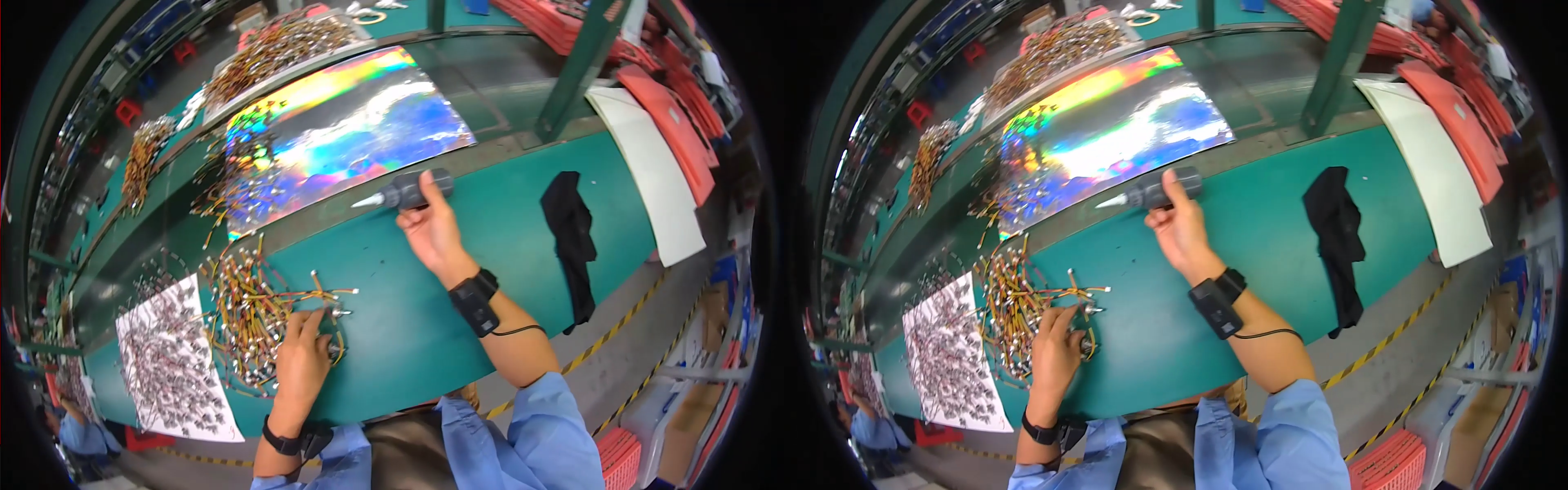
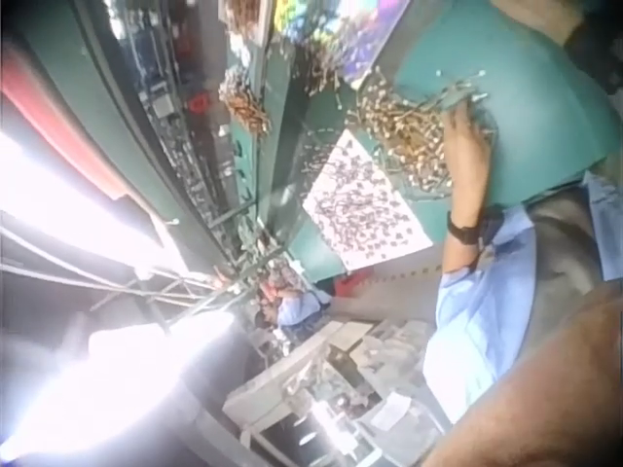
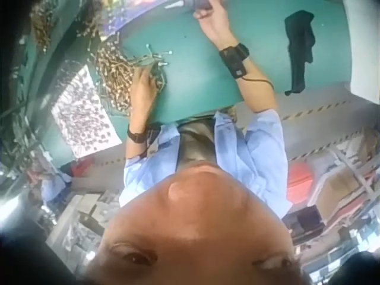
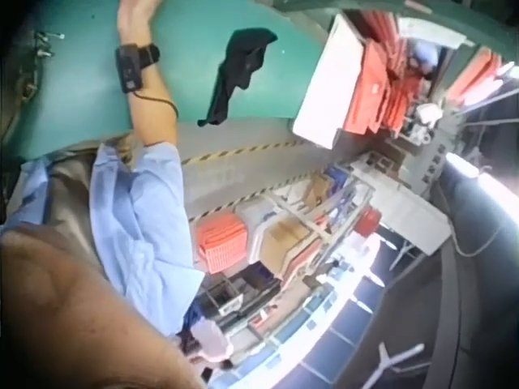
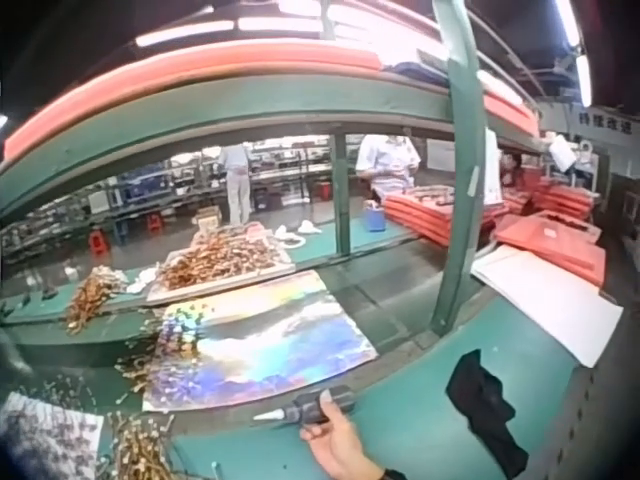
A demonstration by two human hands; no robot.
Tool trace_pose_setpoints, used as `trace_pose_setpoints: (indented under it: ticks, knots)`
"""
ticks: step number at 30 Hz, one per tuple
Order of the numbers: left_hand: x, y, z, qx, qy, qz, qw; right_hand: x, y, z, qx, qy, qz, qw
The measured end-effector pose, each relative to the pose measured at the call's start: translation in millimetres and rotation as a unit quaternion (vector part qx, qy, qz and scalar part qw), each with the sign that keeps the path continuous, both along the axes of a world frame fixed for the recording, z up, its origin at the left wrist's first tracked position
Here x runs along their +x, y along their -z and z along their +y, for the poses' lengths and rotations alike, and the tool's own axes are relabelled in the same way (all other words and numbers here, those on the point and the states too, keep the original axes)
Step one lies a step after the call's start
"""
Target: The person picks up a potentiometer, applies glue to the wire connections from a squeeze bottle, and places it onto a colorful sheet. After repeating this, the person wipes their fingers with a black cloth and continues the process with more components.
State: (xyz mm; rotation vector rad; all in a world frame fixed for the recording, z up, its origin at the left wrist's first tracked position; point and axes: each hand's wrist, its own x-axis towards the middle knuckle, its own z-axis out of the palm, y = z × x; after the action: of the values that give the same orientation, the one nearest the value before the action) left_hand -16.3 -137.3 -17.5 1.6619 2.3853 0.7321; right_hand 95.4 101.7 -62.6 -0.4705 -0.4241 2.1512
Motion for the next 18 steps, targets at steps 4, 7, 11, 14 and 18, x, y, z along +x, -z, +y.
trace_pose_setpoints:
  ticks: [4,7,11,14,18]
  knots:
    - [-6.9,2.6,-8.0,0.012,-0.020,0.011,1.000,-0.7,1.8,0.1,0.003,-0.013,-0.001,1.000]
    - [-12.8,-5.9,-15.2,0.044,-0.069,-0.023,0.996,0.2,2.2,-0.9,-0.003,-0.007,-0.003,1.000]
    - [-15.6,-16.9,-24.0,0.119,-0.154,-0.097,0.976,0.8,-1.4,-0.3,-0.004,-0.005,0.001,1.000]
    - [-29.3,-9.6,-39.4,0.126,-0.214,-0.191,0.950,-0.3,-1.9,-0.1,-0.006,-0.002,0.001,1.000]
    - [-38.6,-29.3,-51.4,0.146,-0.219,-0.080,0.961,1.9,1.0,1.7,-0.009,-0.002,-0.001,1.000]
